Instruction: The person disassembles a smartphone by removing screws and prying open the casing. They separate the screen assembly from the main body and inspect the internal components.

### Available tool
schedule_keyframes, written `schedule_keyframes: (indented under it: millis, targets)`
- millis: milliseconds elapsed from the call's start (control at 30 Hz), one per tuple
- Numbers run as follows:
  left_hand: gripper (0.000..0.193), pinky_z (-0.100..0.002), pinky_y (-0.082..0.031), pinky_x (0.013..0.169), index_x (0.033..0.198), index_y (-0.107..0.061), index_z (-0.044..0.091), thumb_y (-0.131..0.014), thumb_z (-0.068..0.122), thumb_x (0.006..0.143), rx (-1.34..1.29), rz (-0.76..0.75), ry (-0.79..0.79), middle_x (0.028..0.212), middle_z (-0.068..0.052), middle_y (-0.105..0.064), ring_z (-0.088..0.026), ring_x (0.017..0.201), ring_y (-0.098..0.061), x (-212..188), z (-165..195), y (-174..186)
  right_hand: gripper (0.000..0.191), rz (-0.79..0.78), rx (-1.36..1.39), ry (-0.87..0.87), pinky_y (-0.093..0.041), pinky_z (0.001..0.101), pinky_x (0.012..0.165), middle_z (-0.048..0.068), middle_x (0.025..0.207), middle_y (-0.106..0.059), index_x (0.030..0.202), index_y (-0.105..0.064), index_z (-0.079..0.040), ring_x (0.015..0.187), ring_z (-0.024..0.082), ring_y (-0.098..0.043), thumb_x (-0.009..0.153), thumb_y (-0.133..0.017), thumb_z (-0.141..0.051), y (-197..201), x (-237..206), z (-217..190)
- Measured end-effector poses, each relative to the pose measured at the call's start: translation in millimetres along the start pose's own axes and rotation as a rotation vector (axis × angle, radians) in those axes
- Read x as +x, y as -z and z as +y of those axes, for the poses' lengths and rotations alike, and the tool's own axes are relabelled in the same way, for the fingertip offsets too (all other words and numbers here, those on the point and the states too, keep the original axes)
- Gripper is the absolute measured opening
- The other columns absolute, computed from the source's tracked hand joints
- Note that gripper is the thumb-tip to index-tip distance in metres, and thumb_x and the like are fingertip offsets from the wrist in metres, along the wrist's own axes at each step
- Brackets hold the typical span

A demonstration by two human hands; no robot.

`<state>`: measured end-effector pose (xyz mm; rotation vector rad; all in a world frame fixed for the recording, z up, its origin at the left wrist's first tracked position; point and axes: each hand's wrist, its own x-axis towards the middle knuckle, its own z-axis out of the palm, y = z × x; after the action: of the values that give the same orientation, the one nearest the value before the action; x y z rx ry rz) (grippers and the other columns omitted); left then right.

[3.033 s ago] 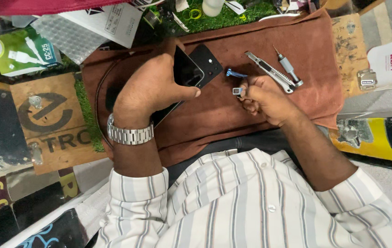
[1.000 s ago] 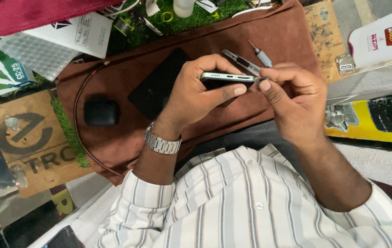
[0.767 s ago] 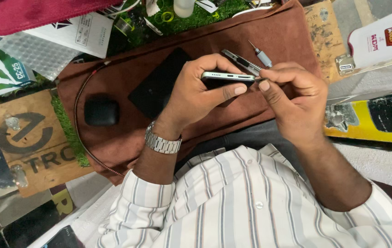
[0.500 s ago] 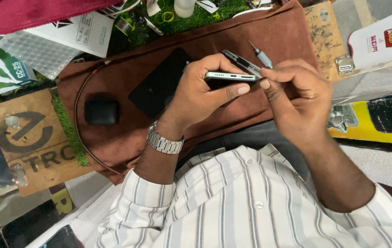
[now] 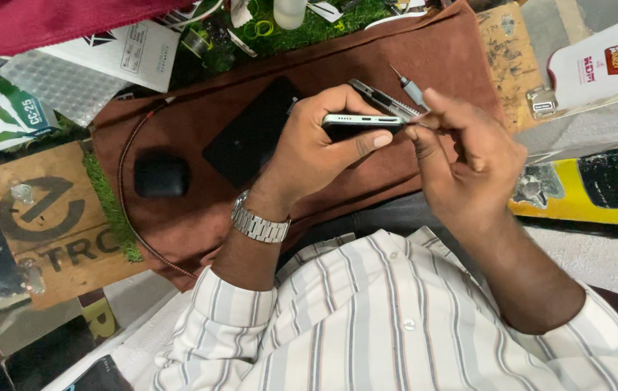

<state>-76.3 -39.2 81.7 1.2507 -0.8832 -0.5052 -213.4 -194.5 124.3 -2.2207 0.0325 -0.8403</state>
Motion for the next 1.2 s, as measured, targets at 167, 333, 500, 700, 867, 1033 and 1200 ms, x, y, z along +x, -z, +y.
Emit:
schedule_keyframes:
  millis: [167, 333, 500, 700, 867, 1033, 1200]
  targets:
    - [0.016, -0.02, -0.049, 0.065, 0.105, -0.07, 0.004, -0.081, 0.012, 0.096, -0.016, -0.002, -0.012, 0.09, 0.002, -0.068, -0.002, 0.076, -0.06, 0.4, -2.1, -0.7, 0.01, -0.022, 0.051, -0.067, -0.05, 0.0222, 0.069, 0.013, 0.097, -0.071, 0.104, -0.07, 0.005, 0.081, 0.012, -0.064, 0.102, -0.08, 0.008, 4.4, 0.5, 8.3]
    - [0.016, -0.02, -0.048, 0.062, 0.104, -0.069, 0.004, -0.08, 0.012, 0.096, -0.039, -0.008, 0.016, 0.087, 0.003, -0.067, -0.002, 0.072, -0.06, 2.1, -5.3, 0.7, 0.02, -0.118, 0.017, 0.037, -0.052, 0.025, 0.07, 0.014, 0.095, -0.07, 0.09, -0.061, 0.003, 0.081, 0.015, -0.068, 0.1, -0.076, 0.012, 12.2, 13.6, 8.0]
    - [0.016, -0.021, -0.05, 0.066, 0.106, -0.07, 0.004, -0.081, 0.011, 0.096, 0.025, 0.003, -0.032, 0.089, 0.002, -0.069, -0.002, 0.076, -0.061, 1.2, -6.8, 0.1, 0.013, -0.23, -0.117, 0.079, -0.052, 0.0316, 0.07, 0.015, 0.091, -0.07, 0.093, -0.066, 0.005, 0.081, 0.021, -0.069, 0.093, -0.074, 0.015, 21.5, 27.2, -6.4]
    - [0.014, -0.021, -0.052, 0.07, 0.105, -0.07, 0.004, -0.081, 0.008, 0.096, 0.034, 0.033, -0.033, 0.093, 0.002, -0.07, -0.002, 0.08, -0.062, 2.7, -6.5, -1.7, 0.021, -0.164, -0.304, 0.252, -0.055, 0.0391, 0.075, 0.016, 0.093, -0.068, 0.098, -0.064, 0.001, 0.085, 0.031, -0.07, 0.089, -0.075, 0.017, 9.8, 25.5, -20.0]
    - [0.014, -0.02, -0.053, 0.072, 0.104, -0.071, 0.004, -0.08, 0.007, 0.095, 0.005, 0.033, 0.001, 0.093, 0.002, -0.072, -0.002, 0.082, -0.063, 2.1, -4.5, -3.3, 0.023, -0.12, -0.425, 0.321, -0.056, 0.0424, 0.08, 0.017, 0.095, -0.067, 0.099, -0.066, 0.002, 0.09, 0.033, -0.069, 0.082, -0.074, 0.016, 2.2, 20.7, -27.7]
    - [0.013, -0.021, -0.054, 0.075, 0.105, -0.07, 0.003, -0.08, 0.006, 0.096, -0.012, 0.03, -0.019, 0.095, 0.001, -0.072, -0.002, 0.085, -0.064, 2.4, -3.7, -4.3, 0.022, -0.143, -0.444, 0.296, -0.056, 0.0412, 0.081, 0.015, 0.097, -0.068, 0.101, -0.066, 0.001, 0.093, 0.032, -0.069, 0.087, -0.073, 0.016, 2.9, 20.0, -32.2]
    - [0.013, -0.021, -0.056, 0.078, 0.105, -0.07, 0.003, -0.079, 0.006, 0.096, 0.026, 0.028, -0.053, 0.097, 0.001, -0.073, -0.003, 0.088, -0.066, 3.1, -3.0, -3.1, 0.022, -0.157, -0.445, 0.314, -0.057, 0.0403, 0.085, 0.014, 0.098, -0.067, 0.103, -0.064, 0.0, 0.095, 0.03, -0.069, 0.089, -0.074, 0.014, 2.8, 22.3, -32.6]
